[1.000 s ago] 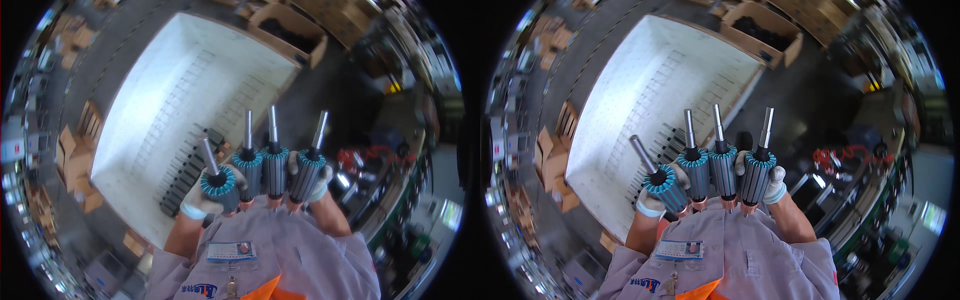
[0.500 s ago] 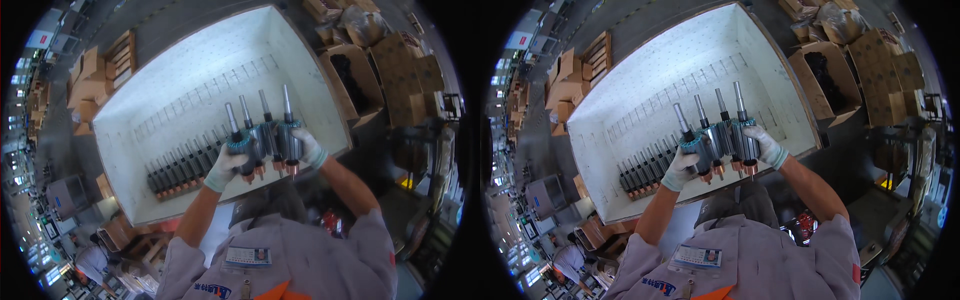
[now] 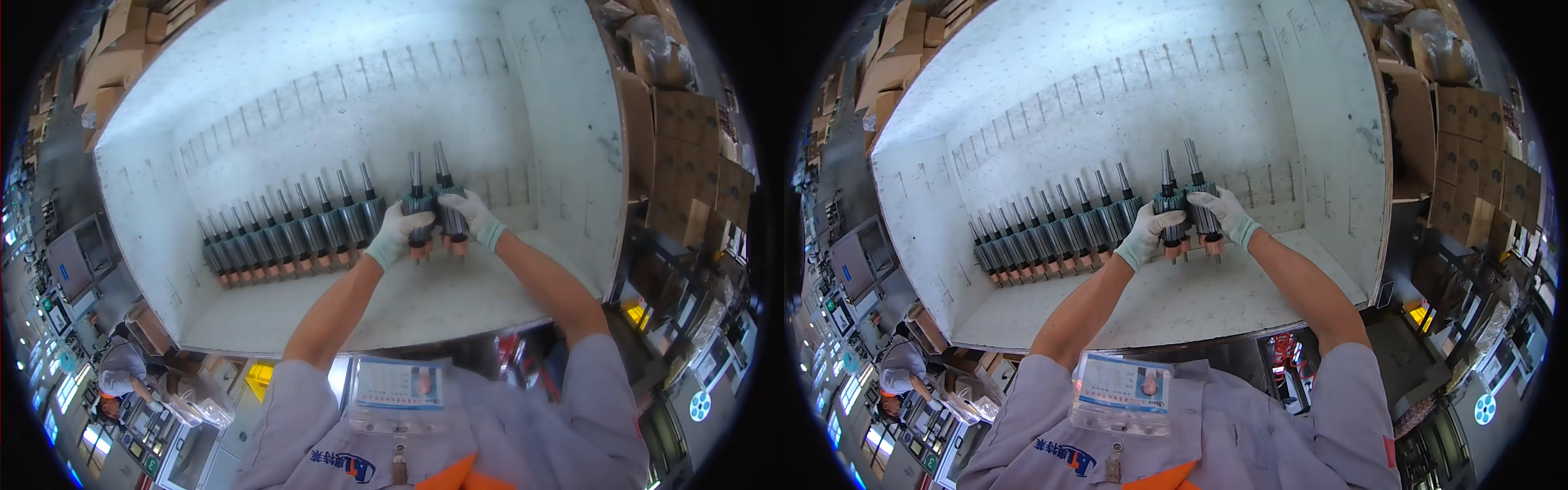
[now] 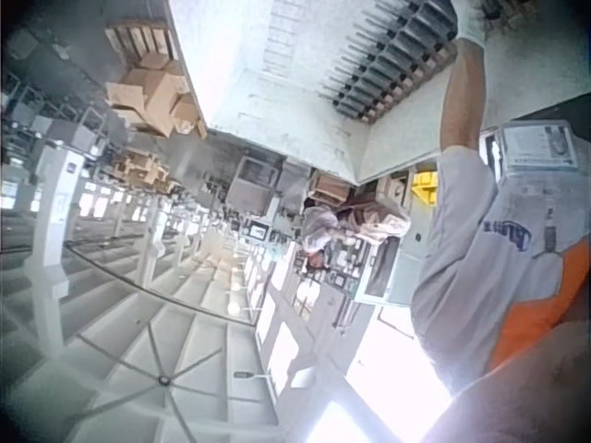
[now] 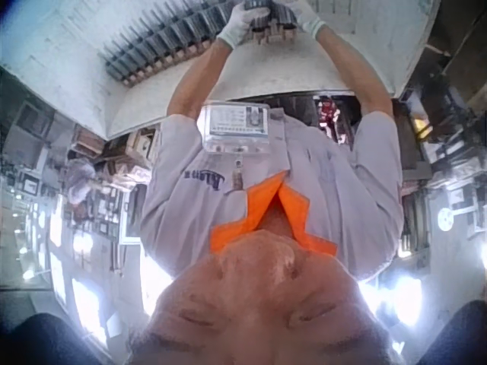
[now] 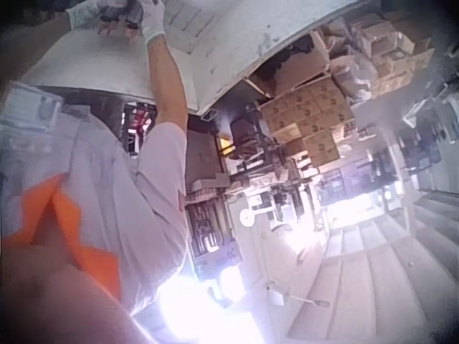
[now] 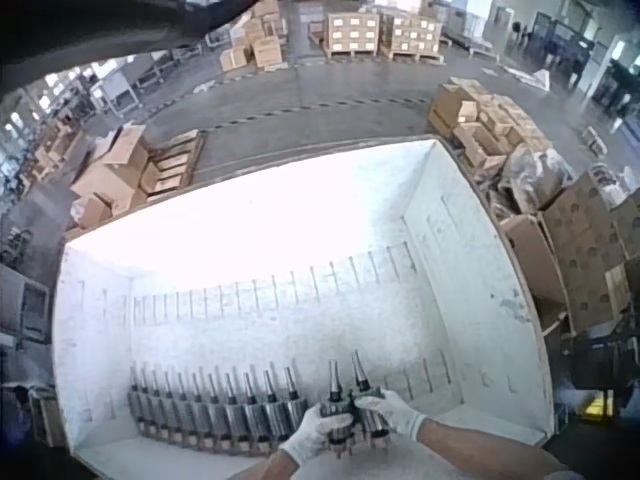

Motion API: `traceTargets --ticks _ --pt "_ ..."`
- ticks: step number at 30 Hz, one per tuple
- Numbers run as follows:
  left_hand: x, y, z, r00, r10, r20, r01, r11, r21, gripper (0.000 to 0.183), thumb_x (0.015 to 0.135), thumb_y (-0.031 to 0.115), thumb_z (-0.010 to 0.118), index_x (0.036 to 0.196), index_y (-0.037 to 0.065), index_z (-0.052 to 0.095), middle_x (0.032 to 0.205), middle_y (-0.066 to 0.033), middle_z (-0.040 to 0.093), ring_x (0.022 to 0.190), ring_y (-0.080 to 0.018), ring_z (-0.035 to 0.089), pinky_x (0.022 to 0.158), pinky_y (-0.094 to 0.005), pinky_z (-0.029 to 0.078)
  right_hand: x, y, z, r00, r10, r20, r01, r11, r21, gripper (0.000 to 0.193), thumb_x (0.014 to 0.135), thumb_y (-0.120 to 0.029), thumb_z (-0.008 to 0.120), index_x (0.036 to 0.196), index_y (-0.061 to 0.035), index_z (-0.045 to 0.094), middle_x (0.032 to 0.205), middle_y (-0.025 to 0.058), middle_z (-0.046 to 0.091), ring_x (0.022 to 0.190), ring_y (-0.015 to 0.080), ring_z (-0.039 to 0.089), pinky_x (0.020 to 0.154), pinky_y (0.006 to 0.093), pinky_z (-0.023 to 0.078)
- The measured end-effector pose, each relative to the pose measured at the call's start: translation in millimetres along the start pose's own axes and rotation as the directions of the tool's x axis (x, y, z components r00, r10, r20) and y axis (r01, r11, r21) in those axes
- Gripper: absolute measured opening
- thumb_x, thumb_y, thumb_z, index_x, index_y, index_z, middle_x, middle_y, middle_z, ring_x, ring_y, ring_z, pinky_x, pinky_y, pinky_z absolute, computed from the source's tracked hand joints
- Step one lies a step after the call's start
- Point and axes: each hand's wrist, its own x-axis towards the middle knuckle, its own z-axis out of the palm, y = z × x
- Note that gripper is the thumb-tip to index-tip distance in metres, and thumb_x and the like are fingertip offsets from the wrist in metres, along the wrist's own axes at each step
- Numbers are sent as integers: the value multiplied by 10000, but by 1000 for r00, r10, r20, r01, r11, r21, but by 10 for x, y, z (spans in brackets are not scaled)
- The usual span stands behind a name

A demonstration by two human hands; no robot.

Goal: The person moves a set of electric motor armatures from a conveyor into a large storage bin. Throughout the video, the person repeatedly takes armatures from the bin, inserts them one at a time into a machine press, and then places the processed components into cardboard boxes for packaging.

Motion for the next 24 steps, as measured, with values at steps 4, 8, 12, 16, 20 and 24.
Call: traceTargets --ticks 4,8,12,16,20,24 --pt "178 -239 -191 961 181 -208 -125 959 254 416 784 123 854 1117 -11 644 1007 -57 712 864 -146 673 804 -308 572 97 40 -83 991 -47 -122 39 997 -67 303 836 -43 796 1097 -20 646 992 53 703 862 129 678 766 286 570" --pt "209 -233 -107 823 200 -531 94 875 475 587 755 240 854 1183 -66 592 1055 -136 700 939 -212 672 814 -314 544 -6 31 -229 980 -156 -125 130 971 -199 375 842 -162 818 1113 16 629 1038 85 708 900 134 677 810 283 561" --pt "72 -143 -75 819 257 -513 233 668 706 557 838 335 762 1192 -55 580 1069 -199 696 1024 -327 666 894 -385 521 22 -7 -331 922 -235 -308 31 836 -548 716 753 -530 826 1158 25 623 1054 131 711 979 225 681 860 349 537" --pt "-1 114 -58 922 141 -360 346 116 931 476 874 387 692 1144 7 594 1072 -198 692 1072 -386 639 926 -435 490 30 99 -400 825 -361 -434 -127 630 -766 686 768 -488 805 1178 24 604 1140 217 679 1083 357 645 948 432 492" --pt "17 243 14 925 264 -274 306 -92 947 451 857 371 718 1151 46 617 1102 -162 689 1066 -348 656 919 -458 491 -64 78 -385 850 -400 -343 -113 498 -860 565 826 -340 725 1242 14 582 1129 236 679 1112 389 629 960 446 484" --pt "-16 321 19 925 380 -29 122 -222 967 525 806 165 699 1320 154 591 1218 -155 600 1147 -348 586 1000 -476 437 -226 -73 -365 915 -356 -187 -90 272 -958 553 873 -285 628 1373 -63 545 1187 218 655 1115 384 619 980 464 483"
